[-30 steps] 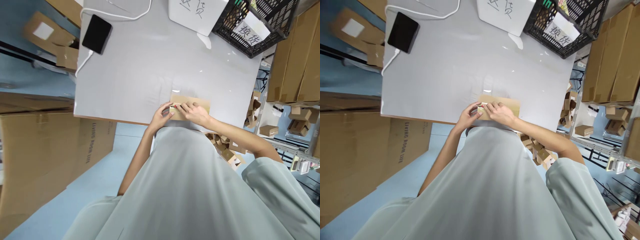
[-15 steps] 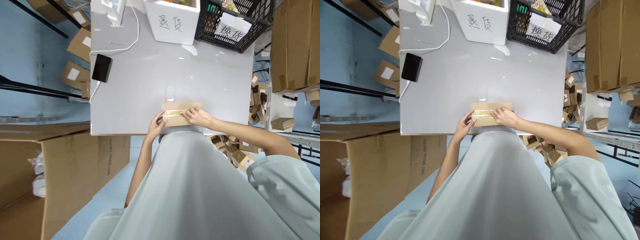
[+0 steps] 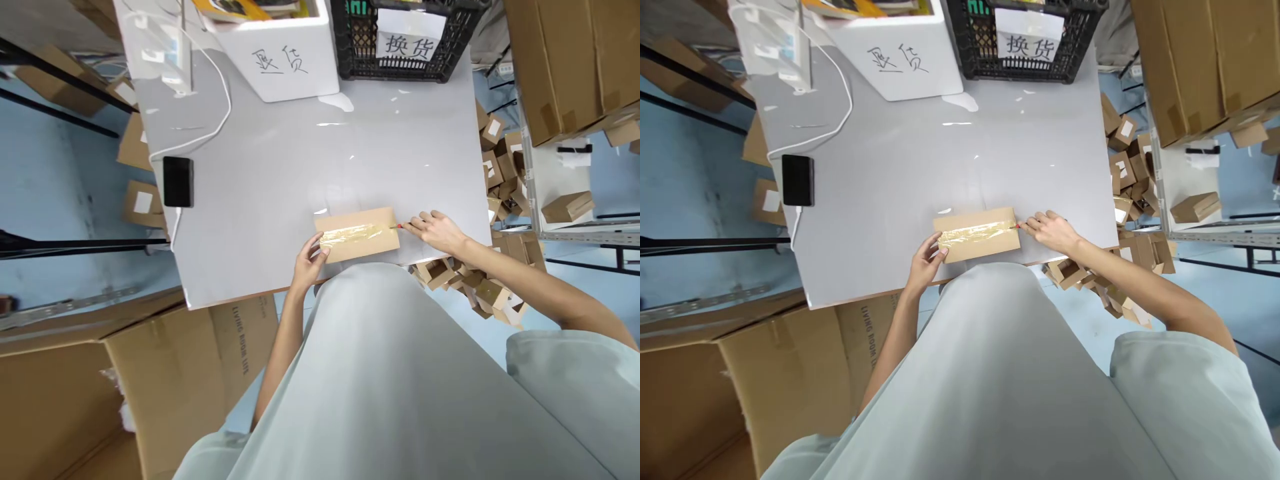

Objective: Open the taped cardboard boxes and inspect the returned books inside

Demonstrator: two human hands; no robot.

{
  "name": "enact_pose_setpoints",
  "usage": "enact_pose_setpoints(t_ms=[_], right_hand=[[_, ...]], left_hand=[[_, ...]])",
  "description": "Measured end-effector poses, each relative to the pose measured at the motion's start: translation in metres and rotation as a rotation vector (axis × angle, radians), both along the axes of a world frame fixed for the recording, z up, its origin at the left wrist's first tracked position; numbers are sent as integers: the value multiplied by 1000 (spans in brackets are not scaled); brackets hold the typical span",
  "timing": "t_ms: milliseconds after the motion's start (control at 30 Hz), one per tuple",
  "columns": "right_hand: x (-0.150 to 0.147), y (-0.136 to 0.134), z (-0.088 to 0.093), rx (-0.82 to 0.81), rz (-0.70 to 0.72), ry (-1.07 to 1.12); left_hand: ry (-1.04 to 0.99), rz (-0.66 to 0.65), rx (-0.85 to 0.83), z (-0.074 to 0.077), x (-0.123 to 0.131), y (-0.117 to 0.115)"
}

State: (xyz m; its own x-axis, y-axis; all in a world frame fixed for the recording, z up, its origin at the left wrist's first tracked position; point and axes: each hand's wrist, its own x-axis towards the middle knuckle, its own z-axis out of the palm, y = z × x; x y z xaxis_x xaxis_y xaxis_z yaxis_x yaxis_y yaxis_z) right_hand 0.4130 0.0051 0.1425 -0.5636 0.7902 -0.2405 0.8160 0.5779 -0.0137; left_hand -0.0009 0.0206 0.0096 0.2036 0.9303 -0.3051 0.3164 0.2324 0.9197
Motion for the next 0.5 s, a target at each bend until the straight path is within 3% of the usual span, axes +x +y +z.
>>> enact_pose_setpoints(t_ms=[133, 233, 367, 500], right_hand=[[47, -17, 4, -7, -190, -24], [62, -38, -2, 30, -460, 65], [27, -59, -42, 26, -885, 556], [-37, -61, -91, -274, -1290, 1197]], left_hand=[[28, -14, -11, 3, -4, 0], [200, -25, 113, 15, 0, 3], [424, -141, 426, 39, 37, 23], [393, -480, 554, 49, 104, 51]])
